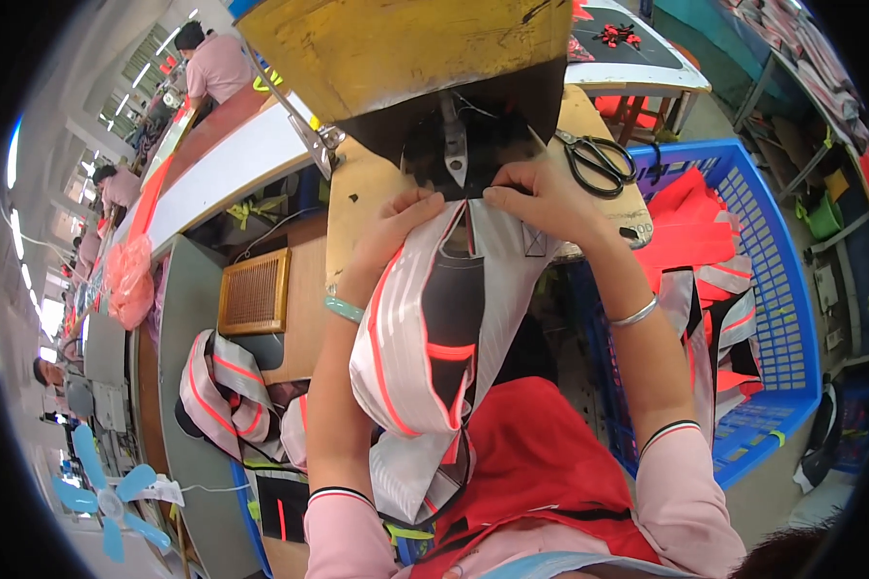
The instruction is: Inspecting and aligning textile pieces on a workstation in a garment factory.
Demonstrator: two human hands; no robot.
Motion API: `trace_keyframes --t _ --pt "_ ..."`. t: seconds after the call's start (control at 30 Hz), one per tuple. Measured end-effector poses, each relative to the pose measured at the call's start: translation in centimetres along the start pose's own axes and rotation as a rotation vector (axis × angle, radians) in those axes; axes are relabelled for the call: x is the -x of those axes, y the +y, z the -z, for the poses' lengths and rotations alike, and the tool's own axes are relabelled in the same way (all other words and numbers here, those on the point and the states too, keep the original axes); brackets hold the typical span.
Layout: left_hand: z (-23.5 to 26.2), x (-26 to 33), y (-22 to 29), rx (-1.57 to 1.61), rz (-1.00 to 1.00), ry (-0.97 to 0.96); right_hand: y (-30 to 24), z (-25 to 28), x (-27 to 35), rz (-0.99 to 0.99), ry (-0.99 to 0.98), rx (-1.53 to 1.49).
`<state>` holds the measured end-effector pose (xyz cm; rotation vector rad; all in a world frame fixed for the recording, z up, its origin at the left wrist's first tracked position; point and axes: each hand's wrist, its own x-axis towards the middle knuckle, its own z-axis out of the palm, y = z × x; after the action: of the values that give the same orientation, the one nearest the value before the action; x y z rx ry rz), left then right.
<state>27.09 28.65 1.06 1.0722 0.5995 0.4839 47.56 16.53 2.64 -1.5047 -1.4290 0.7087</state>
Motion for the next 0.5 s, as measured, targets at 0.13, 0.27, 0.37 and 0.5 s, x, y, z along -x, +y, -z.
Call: trace_keyframes --t 0.13,0.27,0.37,0.5 --pt "0.1 -0.2 0.6 -0.091 0.006 -0.056 0.4 0.1 -0.6 -0.022 -0.013 -0.013" --pt "0.0 -0.5 0.2 0.000 0.010 -0.035 0.7 0.3 -0.8 -0.021 -0.008 -0.047" --pt "0.1 -0.7 0.2 -0.011 -0.003 -0.031 0.9 0.5 -1.1 0.010 0.006 -0.028" --pt "0.7 -0.5 0.5 0.050 0.024 -0.025 0.4 0.1 -1.1 0.055 0.030 -0.016"
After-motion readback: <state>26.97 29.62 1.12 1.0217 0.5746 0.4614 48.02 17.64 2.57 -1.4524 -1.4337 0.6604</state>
